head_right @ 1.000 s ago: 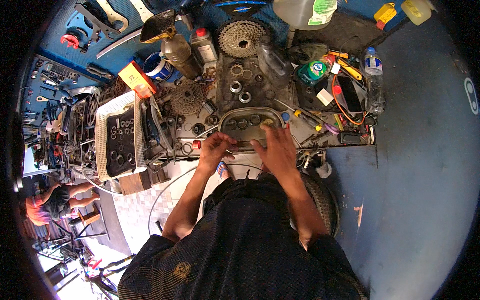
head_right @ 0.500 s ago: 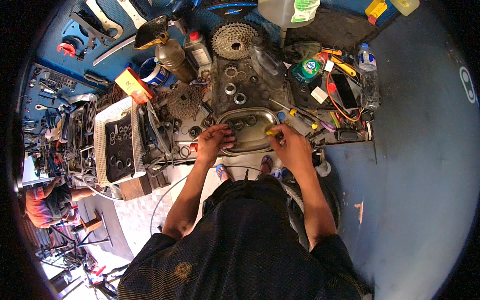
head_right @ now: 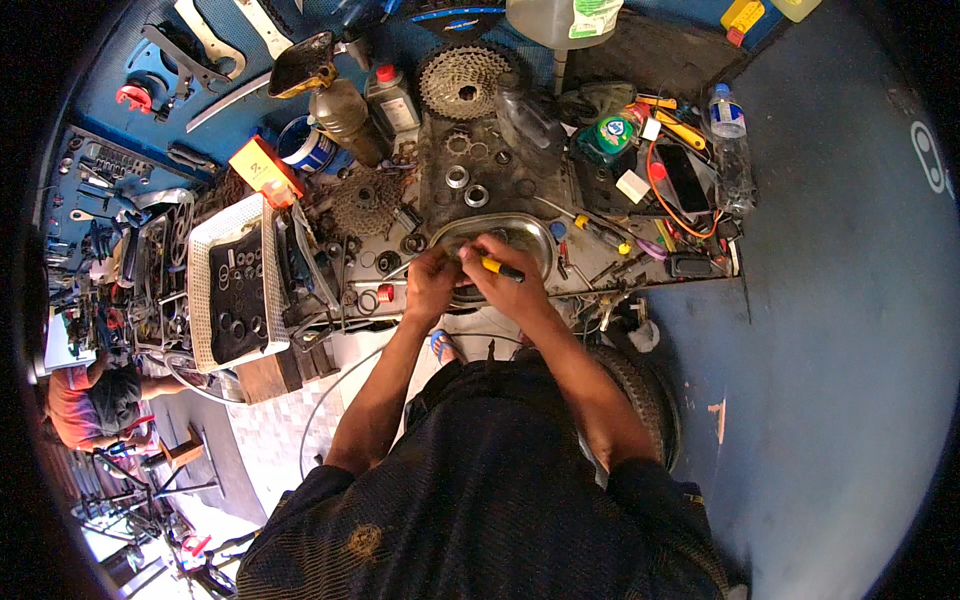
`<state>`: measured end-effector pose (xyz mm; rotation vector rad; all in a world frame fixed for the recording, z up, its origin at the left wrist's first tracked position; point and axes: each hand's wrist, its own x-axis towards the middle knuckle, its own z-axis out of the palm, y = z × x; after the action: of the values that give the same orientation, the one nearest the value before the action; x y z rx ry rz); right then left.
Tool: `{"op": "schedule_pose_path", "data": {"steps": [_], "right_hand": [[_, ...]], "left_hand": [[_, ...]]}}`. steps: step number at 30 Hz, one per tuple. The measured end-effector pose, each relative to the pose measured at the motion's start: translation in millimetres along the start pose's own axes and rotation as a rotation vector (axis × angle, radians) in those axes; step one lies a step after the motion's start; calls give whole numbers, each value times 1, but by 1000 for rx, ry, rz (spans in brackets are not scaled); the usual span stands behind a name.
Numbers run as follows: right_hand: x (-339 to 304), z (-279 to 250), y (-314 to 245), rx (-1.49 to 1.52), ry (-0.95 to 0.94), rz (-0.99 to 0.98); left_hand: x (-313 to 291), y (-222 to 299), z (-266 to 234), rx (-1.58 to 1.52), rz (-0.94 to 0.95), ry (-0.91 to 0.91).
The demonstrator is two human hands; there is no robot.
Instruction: The person scrubs small bicycle parts in a metal tray using a yellow brush and water. They repeatedly rinse and scrub the parts, handling them one at a time, and place them back into the tray.
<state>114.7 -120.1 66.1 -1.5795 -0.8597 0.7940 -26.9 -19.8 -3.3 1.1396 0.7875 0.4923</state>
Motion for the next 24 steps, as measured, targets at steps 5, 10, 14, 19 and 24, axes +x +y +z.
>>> {"op": "schedule_pose_path", "data": {"steps": [5, 10, 14, 19, 24], "right_hand": [[8, -1, 20, -334, 58, -87], [-1, -7, 26, -617, 242, -17], [-14, -22, 15, -125, -215, -70], [-18, -33, -1, -390, -23, -252], [-13, -37, -8, -252, -270, -302]], "left_hand": [[-6, -5, 1, 156, 8, 26], [0, -4, -4, -154, 23, 107], [1, 6, -15, -42, -80, 69], [3, 14, -18, -53, -142, 12], [5, 17, -17, 129, -74, -49]]}}
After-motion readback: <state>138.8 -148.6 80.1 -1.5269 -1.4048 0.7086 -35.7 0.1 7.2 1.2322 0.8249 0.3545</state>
